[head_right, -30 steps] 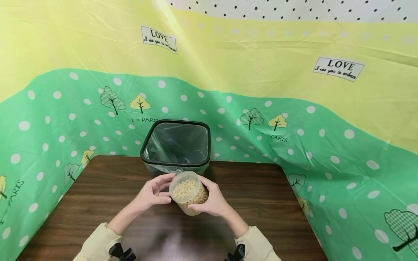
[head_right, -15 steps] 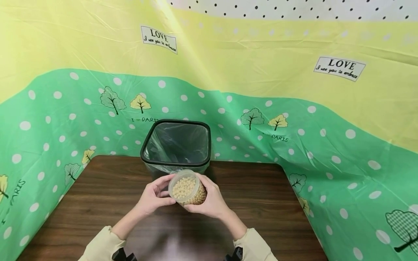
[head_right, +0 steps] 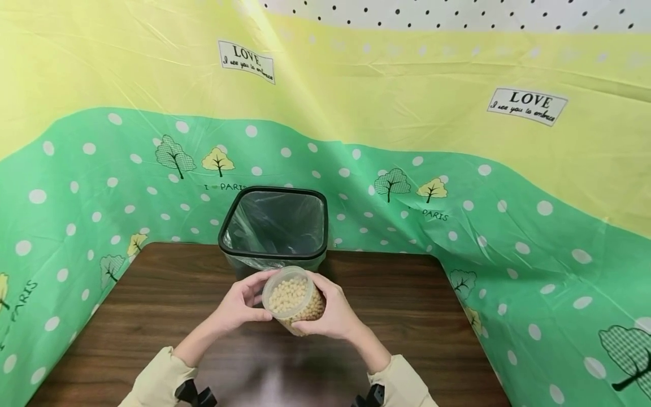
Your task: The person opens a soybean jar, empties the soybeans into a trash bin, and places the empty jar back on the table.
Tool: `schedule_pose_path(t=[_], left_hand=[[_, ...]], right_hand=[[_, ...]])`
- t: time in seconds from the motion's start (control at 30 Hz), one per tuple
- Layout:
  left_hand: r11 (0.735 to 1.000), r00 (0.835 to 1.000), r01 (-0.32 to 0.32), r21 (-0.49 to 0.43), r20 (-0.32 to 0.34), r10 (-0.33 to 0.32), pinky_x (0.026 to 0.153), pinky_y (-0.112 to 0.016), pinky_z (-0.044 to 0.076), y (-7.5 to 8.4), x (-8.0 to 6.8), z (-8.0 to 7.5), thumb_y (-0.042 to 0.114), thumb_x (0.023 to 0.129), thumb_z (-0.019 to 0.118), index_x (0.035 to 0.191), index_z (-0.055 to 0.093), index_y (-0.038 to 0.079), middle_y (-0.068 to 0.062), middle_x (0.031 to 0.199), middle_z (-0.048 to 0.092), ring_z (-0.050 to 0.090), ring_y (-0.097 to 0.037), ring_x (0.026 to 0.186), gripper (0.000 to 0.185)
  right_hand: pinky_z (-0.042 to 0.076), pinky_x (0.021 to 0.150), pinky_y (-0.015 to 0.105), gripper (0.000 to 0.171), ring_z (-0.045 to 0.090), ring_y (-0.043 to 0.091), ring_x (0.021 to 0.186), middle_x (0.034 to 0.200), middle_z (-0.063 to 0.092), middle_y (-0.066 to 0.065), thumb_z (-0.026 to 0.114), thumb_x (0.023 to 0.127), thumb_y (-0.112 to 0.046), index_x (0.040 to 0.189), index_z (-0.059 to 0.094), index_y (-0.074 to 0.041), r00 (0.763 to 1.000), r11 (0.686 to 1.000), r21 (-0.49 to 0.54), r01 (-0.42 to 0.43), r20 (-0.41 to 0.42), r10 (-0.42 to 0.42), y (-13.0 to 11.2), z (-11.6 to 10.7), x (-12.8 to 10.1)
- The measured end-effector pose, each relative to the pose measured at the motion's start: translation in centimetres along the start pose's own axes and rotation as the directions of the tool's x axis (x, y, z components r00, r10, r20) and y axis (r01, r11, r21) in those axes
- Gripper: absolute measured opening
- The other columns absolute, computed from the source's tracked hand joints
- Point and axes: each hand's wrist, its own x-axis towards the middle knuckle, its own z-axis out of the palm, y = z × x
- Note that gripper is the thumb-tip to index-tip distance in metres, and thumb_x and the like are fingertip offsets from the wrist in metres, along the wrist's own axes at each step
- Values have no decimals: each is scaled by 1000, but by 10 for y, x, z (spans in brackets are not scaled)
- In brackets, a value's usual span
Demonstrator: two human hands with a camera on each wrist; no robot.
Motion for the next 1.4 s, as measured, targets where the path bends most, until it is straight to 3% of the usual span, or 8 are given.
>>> schedule_pose_path(t=[0.13, 0.23, 0.47, 0.6, 0.8, 0.97, 1.27, 1.4], left_hand=[[999, 993, 12, 47, -114, -6, 87, -26, 47, 1, -2, 7, 8, 71, 77, 129, 41, -8, -27, 130, 42, 48, -11, 116, 70], [999, 993, 10, 41, -122, -5, 88, -26, 47, 2, -3, 7, 7, 72, 76, 129, 40, -9, -25, 131, 43, 47, -11, 117, 69], [993, 999, 15, -117, 44, -10, 88, -27, 46, 6, -3, -5, 13, 75, 74, 135, 28, -13, -3, 136, 43, 45, -12, 119, 80], [994, 996, 13, -107, 93, -3, 90, -27, 46, 5, -4, -5, 16, 76, 74, 137, 26, -12, 1, 139, 40, 40, -11, 125, 82], [999, 994, -21, -44, -105, 16, 85, -25, 48, 4, -5, 5, 12, 70, 78, 129, 37, -14, -16, 132, 46, 48, -11, 116, 76], [996, 974, 40, 78, -227, -21, 84, -25, 48, 5, -6, 13, 4, 70, 77, 127, 44, -7, -25, 128, 46, 50, -8, 111, 68], [996, 1000, -3, -89, 19, 5, 85, -29, 49, 5, -3, -7, 9, 74, 75, 128, 36, -16, -5, 128, 50, 50, -12, 113, 71], [994, 998, 6, -106, 60, 1, 86, -28, 48, 3, -4, -8, 12, 75, 75, 131, 33, -17, -4, 133, 47, 47, -11, 117, 76]], right_hand=[[46, 84, 26, 78, 57, 28, 97, 109, 57, 20, 83, 53, -7, 120, 48, 10, 991, 983, -179, -34, -133, 9, -12, 8, 1], [45, 84, 25, 77, 57, 27, 98, 110, 57, 21, 83, 53, -6, 120, 48, 11, 986, 981, -185, -65, -164, 34, -12, 9, 1], [45, 85, 26, 78, 54, 14, 101, 114, 56, 20, 80, 59, -4, 127, 43, 8, 995, 994, 95, -60, 83, 53, 12, -2, -2], [45, 86, 28, 82, 54, 15, 102, 117, 56, 15, 82, 60, -12, 130, 43, 2, 990, 995, 89, -50, 132, 38, 22, -3, -4], [46, 86, 29, 83, 54, 17, 104, 118, 56, 6, 84, 60, -28, 131, 45, -7, 1000, 993, -118, -23, -17, 21, 21, 5, -4], [49, 81, 34, 86, 55, 16, 102, 117, 54, 3, 81, 60, -39, 131, 44, -9, 993, 954, -298, -19, -115, -16, 18, 10, -4], [44, 86, 26, 81, 54, 15, 101, 116, 57, 10, 83, 59, -16, 130, 46, -4, 997, 998, 13, -60, 51, 59, 22, 0, -5], [45, 86, 26, 81, 55, 15, 102, 116, 57, 9, 83, 59, -20, 130, 46, -4, 997, 999, 4, -35, 72, 35, 24, 2, -6]])
